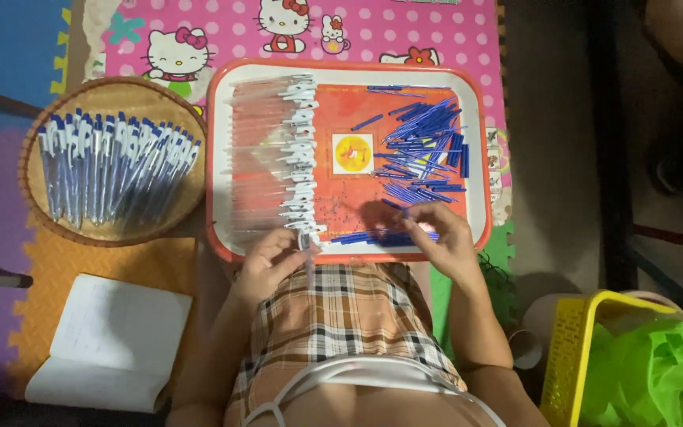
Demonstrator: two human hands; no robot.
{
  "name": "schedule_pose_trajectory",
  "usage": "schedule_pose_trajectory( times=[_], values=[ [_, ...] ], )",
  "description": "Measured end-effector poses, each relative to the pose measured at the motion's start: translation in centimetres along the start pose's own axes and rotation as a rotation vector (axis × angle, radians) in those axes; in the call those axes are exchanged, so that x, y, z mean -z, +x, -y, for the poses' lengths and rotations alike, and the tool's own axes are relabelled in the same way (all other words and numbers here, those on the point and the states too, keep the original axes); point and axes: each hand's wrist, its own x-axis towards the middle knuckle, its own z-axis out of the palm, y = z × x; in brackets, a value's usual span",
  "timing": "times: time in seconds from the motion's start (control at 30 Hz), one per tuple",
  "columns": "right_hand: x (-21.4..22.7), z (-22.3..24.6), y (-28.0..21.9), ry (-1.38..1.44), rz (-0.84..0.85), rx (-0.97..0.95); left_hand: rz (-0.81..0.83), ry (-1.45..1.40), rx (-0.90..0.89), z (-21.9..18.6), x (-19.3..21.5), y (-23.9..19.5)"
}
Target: The person assembles pens by inserting blue ink cartridges into clear plastic barrels. They pick up a barrel and a cartridge from a tray, insert the cartridge into the barrel, and place the assembled pen into a woven basket. The process is repeated continuously.
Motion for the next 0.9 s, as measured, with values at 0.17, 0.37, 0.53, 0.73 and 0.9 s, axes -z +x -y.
schedule_pose_trajectory(
  times=[0.17, 0.37, 0.53, 0.73, 0.9],
  values=[
    [-1.4, 2.9, -0.4, 0.836, -0.05, -0.051, 0.003, -0.375, -0.104, -1.8, -4.4, 0.8],
    [-3.2, 3.6, 0.1, 1.055, -0.137, 0.022, 0.252, -0.431, -0.192, -4.8, -6.8, 2.6],
    [-2.8, 4.4, 0.2, 0.999, 0.067, 0.042, 0.164, -0.278, -0.178, -3.6, -7.8, 2.9],
    [-2.8, 4.2, 0.2, 0.997, 0.19, 0.09, 0.133, -0.252, -0.168, -2.9, -7.2, 3.0],
    [-1.9, 3.3, 0.7, 0.827, 0.094, 0.182, 0.112, -0.233, -0.183, -2.8, -7.4, 2.7]
  ],
)
